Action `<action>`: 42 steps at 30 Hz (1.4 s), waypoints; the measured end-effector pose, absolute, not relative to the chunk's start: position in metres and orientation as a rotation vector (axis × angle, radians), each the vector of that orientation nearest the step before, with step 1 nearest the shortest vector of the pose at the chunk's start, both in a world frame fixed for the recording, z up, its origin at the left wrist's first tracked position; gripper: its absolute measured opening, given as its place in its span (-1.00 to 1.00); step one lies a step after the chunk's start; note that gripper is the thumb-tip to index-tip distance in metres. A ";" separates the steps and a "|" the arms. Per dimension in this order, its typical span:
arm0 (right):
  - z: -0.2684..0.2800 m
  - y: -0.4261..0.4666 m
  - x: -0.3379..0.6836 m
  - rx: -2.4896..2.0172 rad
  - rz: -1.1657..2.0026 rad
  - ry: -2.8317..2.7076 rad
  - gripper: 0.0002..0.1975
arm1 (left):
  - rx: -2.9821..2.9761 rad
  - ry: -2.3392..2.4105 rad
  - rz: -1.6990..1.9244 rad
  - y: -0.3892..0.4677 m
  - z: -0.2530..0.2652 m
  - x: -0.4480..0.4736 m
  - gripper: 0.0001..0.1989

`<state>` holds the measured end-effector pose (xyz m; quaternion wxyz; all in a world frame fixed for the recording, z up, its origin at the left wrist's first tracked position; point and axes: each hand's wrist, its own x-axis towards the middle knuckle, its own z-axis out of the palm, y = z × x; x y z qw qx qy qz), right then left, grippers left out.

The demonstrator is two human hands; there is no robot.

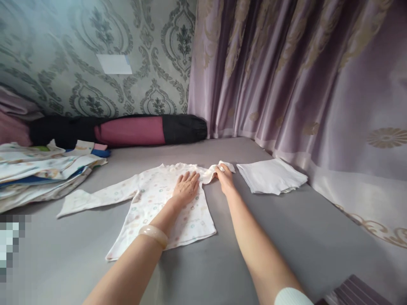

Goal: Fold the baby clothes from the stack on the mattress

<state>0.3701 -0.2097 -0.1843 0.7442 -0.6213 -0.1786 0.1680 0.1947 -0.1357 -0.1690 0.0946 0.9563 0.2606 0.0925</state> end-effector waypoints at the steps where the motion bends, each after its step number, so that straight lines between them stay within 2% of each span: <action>1: -0.183 -0.208 0.371 -1.337 0.364 -0.349 -0.60 | 2.841 0.767 0.271 -0.136 -0.169 0.195 -0.51; 8: -0.148 -0.223 0.367 -0.712 0.765 -0.080 -0.83 | 2.810 0.736 0.218 -0.124 -0.164 0.198 -0.51; 13: -0.133 -0.243 0.362 -0.420 0.829 -0.105 -0.69 | 2.748 0.742 0.119 -0.109 -0.164 0.204 -0.45; 19: -0.132 -0.244 0.359 -0.379 0.843 -0.153 -0.65 | 2.855 0.737 0.043 -0.106 -0.153 0.212 -0.40; 29: -0.134 -0.246 0.358 -0.384 0.925 -0.183 -0.59 | 2.855 0.751 -0.138 -0.093 -0.135 0.227 -0.15; 42: -0.126 -0.247 0.350 -0.386 0.930 -0.196 -0.56 | 2.749 0.907 -0.373 -0.090 -0.117 0.244 0.07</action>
